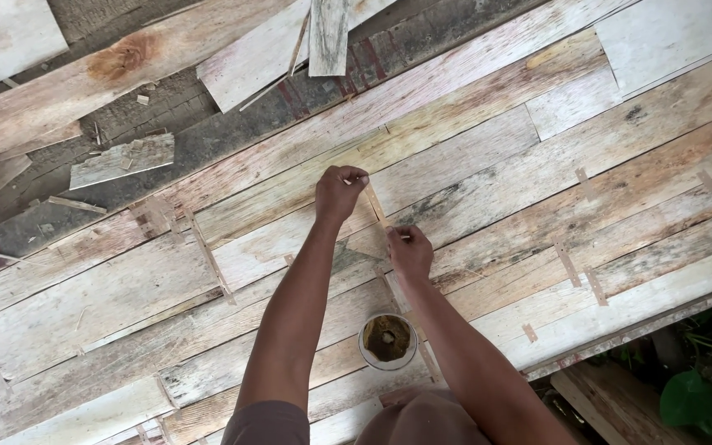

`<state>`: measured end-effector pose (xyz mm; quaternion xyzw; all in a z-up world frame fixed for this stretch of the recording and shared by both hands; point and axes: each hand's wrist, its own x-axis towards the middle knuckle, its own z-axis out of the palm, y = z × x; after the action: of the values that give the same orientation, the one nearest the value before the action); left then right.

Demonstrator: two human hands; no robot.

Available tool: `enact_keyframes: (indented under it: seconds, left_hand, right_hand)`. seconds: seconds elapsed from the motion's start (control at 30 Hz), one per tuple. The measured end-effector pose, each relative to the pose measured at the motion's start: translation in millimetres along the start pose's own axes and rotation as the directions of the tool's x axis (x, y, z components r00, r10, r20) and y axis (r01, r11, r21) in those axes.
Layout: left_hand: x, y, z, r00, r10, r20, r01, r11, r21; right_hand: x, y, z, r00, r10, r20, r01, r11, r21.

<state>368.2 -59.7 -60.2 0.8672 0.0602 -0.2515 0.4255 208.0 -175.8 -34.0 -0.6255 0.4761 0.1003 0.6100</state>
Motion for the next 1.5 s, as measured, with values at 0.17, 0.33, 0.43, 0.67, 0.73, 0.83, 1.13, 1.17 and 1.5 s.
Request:
enact_keyframes:
  seconds: [0.17, 0.33, 0.43, 0.67, 0.73, 0.83, 1.13, 1.17, 1.5]
  left_hand:
    - [0.6, -2.7, 0.0, 1.0, 0.004, 0.015, -0.004, 1.0, 0.0]
    - [6.1, -6.9, -1.0, 1.0, 0.024, 0.011, -0.025, 1.0, 0.016]
    - [3.6, -0.6, -6.6, 0.997, 0.077, -0.012, -0.076, 0.995, 0.057]
    - [7.2, -12.4, 3.5, 0.985, 0.124, -0.119, -0.102, 0.979, 0.179]
    - [6.6, -14.2, 6.8, 0.983, 0.128, -0.131, -0.103, 0.978, 0.183]
    - [10.0, -14.1, 10.3, 0.973, 0.152, -0.173, -0.129, 0.982, 0.135]
    - [15.6, -23.0, 23.7, 0.965, 0.149, -0.214, -0.086, 0.957, 0.278]
    - [15.5, -23.3, 24.0, 0.962, 0.156, -0.223, -0.094, 0.96, 0.264]
    - [18.7, -28.8, 30.3, 0.96, 0.145, -0.239, -0.075, 0.958, 0.276]
  right_hand:
    - [7.0, 5.9, 13.0, 1.0, 0.03, -0.005, -0.029, 0.995, 0.1]
    - [4.2, 1.3, 21.8, 0.998, 0.048, -0.034, -0.044, 0.995, 0.094]
    - [5.3, -0.5, 24.1, 0.997, 0.075, -0.033, -0.071, 0.991, 0.112]
    - [9.6, 0.3, 28.5, 0.995, 0.085, -0.056, -0.082, 0.995, 0.056]
    - [9.6, 3.6, 29.8, 0.995, 0.078, -0.057, -0.074, 0.996, 0.056]
    - [9.7, -3.2, 32.0, 0.993, 0.08, -0.083, -0.077, 0.996, 0.039]
    - [20.0, -4.7, 33.3, 0.985, 0.124, -0.118, -0.118, 0.991, 0.057]
    - [20.0, -5.0, 31.9, 0.99, 0.104, -0.092, -0.099, 0.994, 0.051]
    - [8.4, -21.0, 24.6, 0.995, 0.1, 0.009, -0.101, 0.987, 0.127]
